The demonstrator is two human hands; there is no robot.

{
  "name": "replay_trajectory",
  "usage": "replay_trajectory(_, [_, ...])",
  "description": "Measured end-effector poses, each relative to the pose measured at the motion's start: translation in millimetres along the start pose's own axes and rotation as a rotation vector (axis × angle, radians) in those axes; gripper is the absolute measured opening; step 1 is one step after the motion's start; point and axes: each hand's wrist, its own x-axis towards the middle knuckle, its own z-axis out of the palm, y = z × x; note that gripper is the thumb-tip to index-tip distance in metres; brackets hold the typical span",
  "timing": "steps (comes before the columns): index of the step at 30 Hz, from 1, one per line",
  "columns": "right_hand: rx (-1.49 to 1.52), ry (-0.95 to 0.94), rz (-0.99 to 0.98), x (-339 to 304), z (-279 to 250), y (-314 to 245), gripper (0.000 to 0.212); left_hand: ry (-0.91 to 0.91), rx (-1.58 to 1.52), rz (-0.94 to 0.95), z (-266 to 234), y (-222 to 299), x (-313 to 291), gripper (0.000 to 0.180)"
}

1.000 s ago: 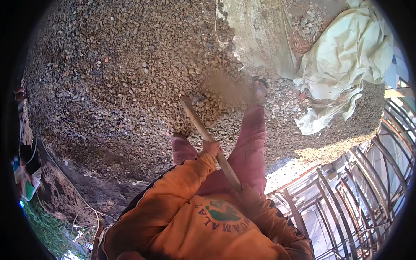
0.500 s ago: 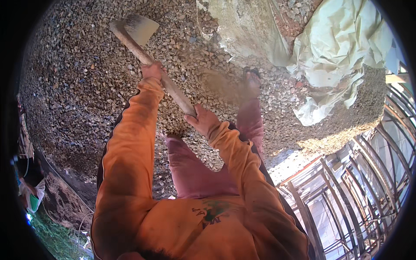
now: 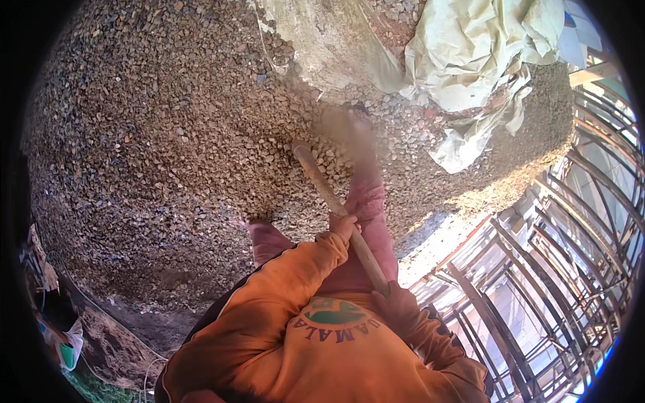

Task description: The person uses a long-handled tool to repeatedly shovel and level a pile of gravel on the ground.

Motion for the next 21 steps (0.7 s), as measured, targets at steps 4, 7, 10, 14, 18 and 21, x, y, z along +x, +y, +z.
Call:
replay_trajectory(4, [0.058,-0.064,0.17,-12,-41,-11,0.042,0.055,-0.208,0.036,7,17,-58,0.031])
replay_trajectory(7, [0.07,0.351,-0.242,59,-20,-10,0.039,0.148,-0.31,0.251,-6,88,-40,0.04])
replay_trajectory(10, [0.027,0.482,-0.354,177,-26,-39,0.043,0.064,-0.252,0.49,-16,190,26,0.03])
replay_trajectory(14, [0.109,0.373,-0.197,189,10,-54,0.044,0.131,-0.129,0.431,-16,212,63,0.036])
replay_trajectory(18, [0.165,0.339,-0.144,105,10,-27,0.048,0.206,-0.067,0.167,-5,105,39,0.052])
replay_trajectory(21, [0.066,-0.065,0.103,46,-11,-44,0.046,0.132,-0.114,0.022,-41,31,23,0.046])
